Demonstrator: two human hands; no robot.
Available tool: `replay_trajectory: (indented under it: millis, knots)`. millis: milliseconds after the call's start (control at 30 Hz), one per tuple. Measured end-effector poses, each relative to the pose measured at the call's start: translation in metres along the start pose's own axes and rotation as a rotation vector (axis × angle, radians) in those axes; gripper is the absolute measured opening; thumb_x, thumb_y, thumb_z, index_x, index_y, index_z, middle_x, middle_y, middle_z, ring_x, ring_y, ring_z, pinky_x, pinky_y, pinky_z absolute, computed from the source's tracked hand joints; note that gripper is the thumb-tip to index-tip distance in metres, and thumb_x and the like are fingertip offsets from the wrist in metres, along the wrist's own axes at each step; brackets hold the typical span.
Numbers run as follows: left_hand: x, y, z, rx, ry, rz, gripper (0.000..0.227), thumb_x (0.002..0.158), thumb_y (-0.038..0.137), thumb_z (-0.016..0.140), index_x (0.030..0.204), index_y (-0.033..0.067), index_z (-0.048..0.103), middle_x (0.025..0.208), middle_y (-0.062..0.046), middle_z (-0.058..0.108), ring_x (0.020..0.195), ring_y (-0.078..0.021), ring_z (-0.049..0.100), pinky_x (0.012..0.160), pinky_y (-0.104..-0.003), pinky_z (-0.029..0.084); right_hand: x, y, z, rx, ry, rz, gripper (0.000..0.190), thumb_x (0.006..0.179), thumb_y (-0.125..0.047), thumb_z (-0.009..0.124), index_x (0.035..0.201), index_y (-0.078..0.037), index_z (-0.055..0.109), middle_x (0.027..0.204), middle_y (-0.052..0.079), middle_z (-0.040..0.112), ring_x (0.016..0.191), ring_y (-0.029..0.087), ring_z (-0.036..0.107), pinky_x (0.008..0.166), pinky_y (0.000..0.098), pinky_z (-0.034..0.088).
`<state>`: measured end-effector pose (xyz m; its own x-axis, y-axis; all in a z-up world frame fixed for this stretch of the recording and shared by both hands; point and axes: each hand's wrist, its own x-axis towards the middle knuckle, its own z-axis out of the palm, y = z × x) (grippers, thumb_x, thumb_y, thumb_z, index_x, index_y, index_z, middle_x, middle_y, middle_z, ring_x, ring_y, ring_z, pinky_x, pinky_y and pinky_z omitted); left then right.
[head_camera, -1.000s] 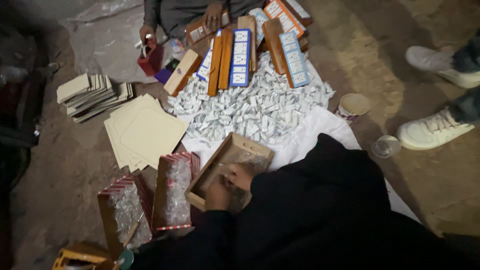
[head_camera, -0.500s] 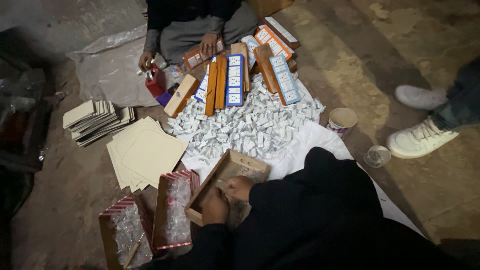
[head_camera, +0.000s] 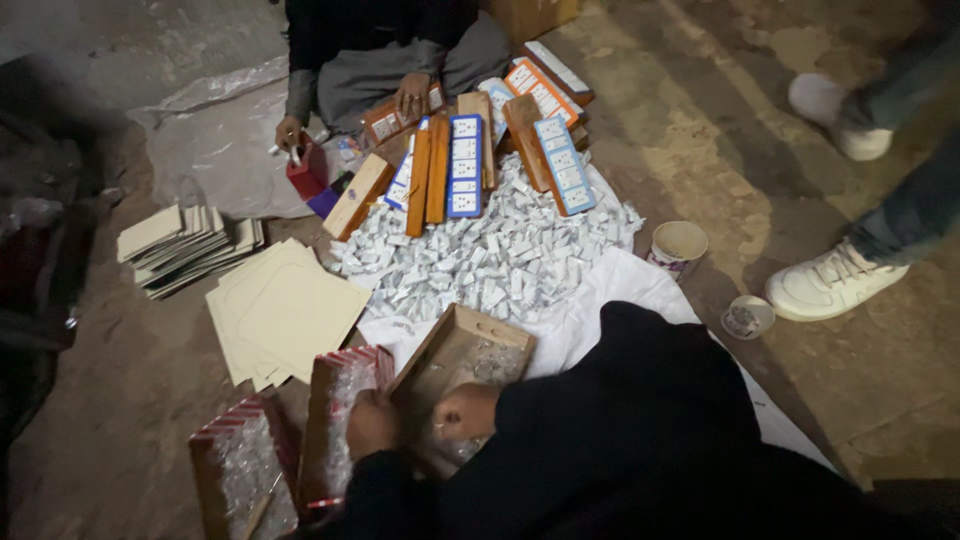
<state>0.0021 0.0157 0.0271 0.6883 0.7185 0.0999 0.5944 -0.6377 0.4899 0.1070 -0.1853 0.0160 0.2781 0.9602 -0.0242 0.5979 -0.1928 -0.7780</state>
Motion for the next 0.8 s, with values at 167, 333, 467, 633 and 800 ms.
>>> replay_trajectory:
  millis: [167,333,467,633,800]
  knots:
    - [-0.006,-0.006,0.019,-0.542,-0.251,0.238,0.027,0.085,0.022,0.07,0.104,0.0037,0.074,0.09,-0.02,0.077,0.085,-0.0358,0.074,0.076,-0.046,0.057,0.006,0.019,0.004,-0.165,0.158,0.062,0.029,0.085,-0.033,0.07,0.103,-0.01,0.075,0.101,0.015,0.073,0.093,0.033,0.07,0.082,0.046,0.055]
    - [-0.028,0.026,0.03,-0.429,-0.378,0.241,0.019,0.083,0.019,0.075,0.095,0.0042,0.078,0.087,-0.017,0.078,0.082,-0.028,0.077,0.076,-0.04,0.058,0.005,0.038,-0.003,-0.209,0.121,0.13,0.026,0.084,-0.032,0.07,0.095,-0.009,0.074,0.088,0.016,0.072,0.081,0.034,0.07,0.073,0.0483,0.054]
    - [-0.029,0.032,0.026,-0.356,-0.381,0.183,0.016,0.087,0.019,0.072,0.091,0.0034,0.076,0.084,-0.017,0.076,0.079,-0.0273,0.075,0.075,-0.039,0.057,0.004,0.033,-0.003,-0.171,0.123,0.177,0.024,0.084,-0.032,0.068,0.091,-0.01,0.076,0.084,0.013,0.073,0.076,0.029,0.071,0.071,0.0462,0.055]
    - [-0.023,0.016,0.05,-0.66,-0.399,0.017,0.015,0.09,0.012,0.064,0.09,0.0,0.073,0.076,-0.014,0.072,0.064,-0.023,0.068,0.06,-0.037,0.055,0.011,0.037,-0.007,0.042,0.296,0.197,0.029,0.077,-0.033,0.077,0.095,-0.011,0.076,0.09,0.01,0.074,0.082,0.024,0.071,0.075,0.0405,0.056]
    - [-0.016,0.003,0.069,-0.78,-0.426,0.083,0.012,0.088,0.011,0.064,0.089,0.0026,0.073,0.073,-0.006,0.073,0.059,-0.0149,0.067,0.055,-0.031,0.054,0.014,0.048,-0.004,0.034,0.234,0.305,0.027,0.079,-0.033,0.075,0.097,-0.012,0.076,0.093,0.01,0.074,0.084,0.023,0.071,0.076,0.039,0.056]
